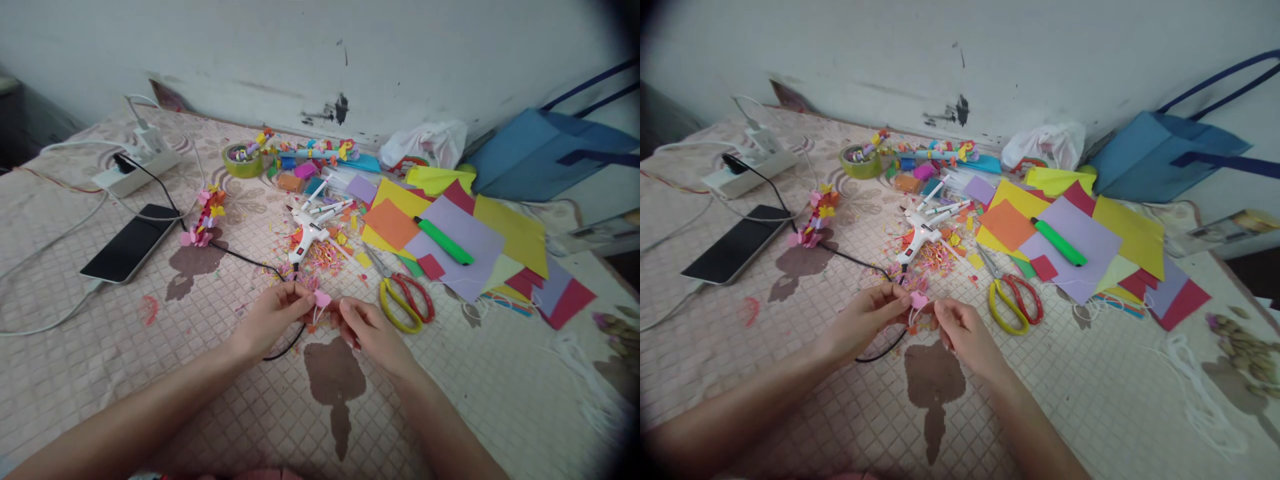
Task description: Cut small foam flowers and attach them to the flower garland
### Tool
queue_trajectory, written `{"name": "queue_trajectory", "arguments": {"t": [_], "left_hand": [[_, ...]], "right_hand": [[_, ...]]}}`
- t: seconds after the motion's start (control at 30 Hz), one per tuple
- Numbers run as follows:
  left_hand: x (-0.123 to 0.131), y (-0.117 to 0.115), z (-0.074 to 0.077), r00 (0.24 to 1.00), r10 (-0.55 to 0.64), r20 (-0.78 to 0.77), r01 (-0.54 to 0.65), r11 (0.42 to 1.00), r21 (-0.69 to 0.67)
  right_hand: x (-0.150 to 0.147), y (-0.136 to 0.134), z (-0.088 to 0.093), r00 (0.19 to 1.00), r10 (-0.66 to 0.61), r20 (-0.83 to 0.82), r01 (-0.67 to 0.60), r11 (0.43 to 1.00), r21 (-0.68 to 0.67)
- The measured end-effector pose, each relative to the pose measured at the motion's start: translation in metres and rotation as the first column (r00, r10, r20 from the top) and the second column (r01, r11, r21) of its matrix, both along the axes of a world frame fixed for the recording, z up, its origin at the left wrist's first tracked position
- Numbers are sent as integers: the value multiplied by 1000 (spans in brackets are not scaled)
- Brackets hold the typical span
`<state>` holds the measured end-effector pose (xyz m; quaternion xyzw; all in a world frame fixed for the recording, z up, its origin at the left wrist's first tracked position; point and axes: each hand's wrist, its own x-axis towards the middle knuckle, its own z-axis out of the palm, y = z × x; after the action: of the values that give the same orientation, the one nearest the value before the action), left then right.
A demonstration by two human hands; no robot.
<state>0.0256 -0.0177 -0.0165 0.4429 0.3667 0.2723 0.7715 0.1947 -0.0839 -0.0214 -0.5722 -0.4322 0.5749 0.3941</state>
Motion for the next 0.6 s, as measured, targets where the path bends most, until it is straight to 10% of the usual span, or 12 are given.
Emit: {"name": "queue_trajectory", "arguments": {"t": [0.23,0.6], "left_hand": [[0,-5,2,996,-89,-31,88,996,-11],[-5,-11,2,990,-133,-48,130,990,-58]], "right_hand": [[-16,14,0,801,-246,-546,144,964,-223],[-18,16,6,845,-281,-454,245,960,-139]]}}
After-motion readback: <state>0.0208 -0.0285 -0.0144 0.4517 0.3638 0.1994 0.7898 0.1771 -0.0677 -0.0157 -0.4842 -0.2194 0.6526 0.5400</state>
